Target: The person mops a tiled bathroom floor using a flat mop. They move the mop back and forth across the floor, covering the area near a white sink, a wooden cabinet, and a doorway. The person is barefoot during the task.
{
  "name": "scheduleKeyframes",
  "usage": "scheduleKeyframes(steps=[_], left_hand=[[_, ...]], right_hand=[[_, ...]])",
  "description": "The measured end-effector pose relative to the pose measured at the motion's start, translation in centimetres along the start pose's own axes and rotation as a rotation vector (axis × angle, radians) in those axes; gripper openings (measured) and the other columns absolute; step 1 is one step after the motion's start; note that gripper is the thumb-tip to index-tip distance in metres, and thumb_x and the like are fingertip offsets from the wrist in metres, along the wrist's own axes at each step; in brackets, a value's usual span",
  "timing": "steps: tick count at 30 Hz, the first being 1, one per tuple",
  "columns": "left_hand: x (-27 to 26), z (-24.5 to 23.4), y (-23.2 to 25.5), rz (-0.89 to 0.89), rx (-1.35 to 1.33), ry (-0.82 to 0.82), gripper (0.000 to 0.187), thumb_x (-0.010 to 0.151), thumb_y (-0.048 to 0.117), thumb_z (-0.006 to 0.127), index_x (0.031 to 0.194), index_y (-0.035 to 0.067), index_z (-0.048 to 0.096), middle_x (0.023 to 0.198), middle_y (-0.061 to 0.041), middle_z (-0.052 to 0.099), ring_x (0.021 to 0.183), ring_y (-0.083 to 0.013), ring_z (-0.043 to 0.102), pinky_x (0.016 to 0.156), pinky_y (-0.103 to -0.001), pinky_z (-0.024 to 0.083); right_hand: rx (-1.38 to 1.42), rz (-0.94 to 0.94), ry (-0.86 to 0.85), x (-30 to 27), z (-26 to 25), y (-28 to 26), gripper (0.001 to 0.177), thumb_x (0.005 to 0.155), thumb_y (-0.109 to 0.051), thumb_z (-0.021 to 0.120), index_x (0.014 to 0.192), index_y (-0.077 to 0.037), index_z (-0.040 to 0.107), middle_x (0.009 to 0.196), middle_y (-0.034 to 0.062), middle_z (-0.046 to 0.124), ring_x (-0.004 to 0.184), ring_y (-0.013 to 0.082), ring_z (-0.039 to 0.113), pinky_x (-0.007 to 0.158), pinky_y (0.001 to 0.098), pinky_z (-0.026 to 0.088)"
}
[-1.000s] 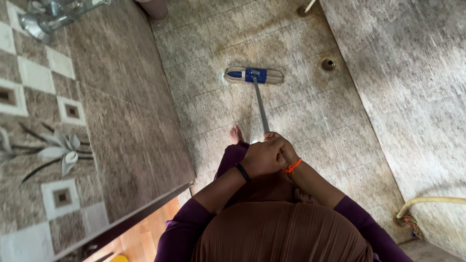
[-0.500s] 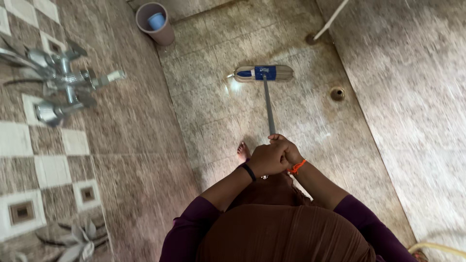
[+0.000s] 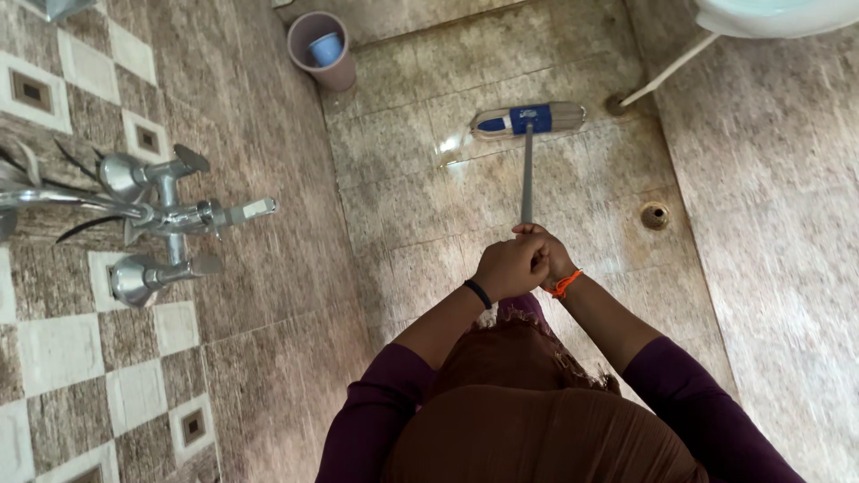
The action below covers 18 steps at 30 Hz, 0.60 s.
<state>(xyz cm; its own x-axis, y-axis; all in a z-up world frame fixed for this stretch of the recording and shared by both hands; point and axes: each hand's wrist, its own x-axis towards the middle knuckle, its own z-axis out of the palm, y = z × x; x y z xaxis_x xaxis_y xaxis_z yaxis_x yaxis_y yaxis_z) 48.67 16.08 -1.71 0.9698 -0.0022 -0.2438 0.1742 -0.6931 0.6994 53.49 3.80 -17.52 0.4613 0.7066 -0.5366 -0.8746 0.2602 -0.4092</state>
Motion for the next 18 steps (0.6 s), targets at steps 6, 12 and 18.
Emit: scheduleKeyframes(steps=[6,12,18], left_hand=[[-2.0,2.1,-0.1,-0.027,0.006,0.118,0.03,0.098,0.043,0.062,0.098,0.013,0.064,0.076,-0.01,0.07,0.068,-0.0308,0.07,0.06,-0.044,0.053],[-3.5,8.8,1.2,-0.246,-0.078,0.092,0.028,0.099,0.04,0.063,0.106,0.013,0.06,0.082,-0.007,0.073,0.074,-0.0274,0.073,0.066,-0.042,0.057],[-4.7,21.7,4.6,-0.377,-0.129,0.088,0.052,0.085,0.015,0.068,0.13,0.012,0.043,0.13,-0.022,0.062,0.103,-0.0386,0.069,0.083,-0.049,0.056]], right_hand=[[0.094,0.069,-0.002,-0.2,-1.1,1.4,0.044,0.098,-0.017,0.054,0.139,-0.004,0.049,0.099,0.007,0.061,0.084,0.0156,0.064,0.073,0.0291,0.057],[-0.157,0.196,0.081,-1.5,-6.5,1.8,0.075,0.093,-0.008,0.062,0.154,-0.02,0.019,0.102,0.0136,0.06,0.083,0.0207,0.064,0.07,0.0339,0.059],[-0.444,0.392,-0.182,-3.8,-15.5,-0.5,0.038,0.098,-0.009,0.067,0.114,0.023,0.058,0.092,0.0251,0.067,0.059,0.0257,0.054,0.04,0.0369,0.039]])
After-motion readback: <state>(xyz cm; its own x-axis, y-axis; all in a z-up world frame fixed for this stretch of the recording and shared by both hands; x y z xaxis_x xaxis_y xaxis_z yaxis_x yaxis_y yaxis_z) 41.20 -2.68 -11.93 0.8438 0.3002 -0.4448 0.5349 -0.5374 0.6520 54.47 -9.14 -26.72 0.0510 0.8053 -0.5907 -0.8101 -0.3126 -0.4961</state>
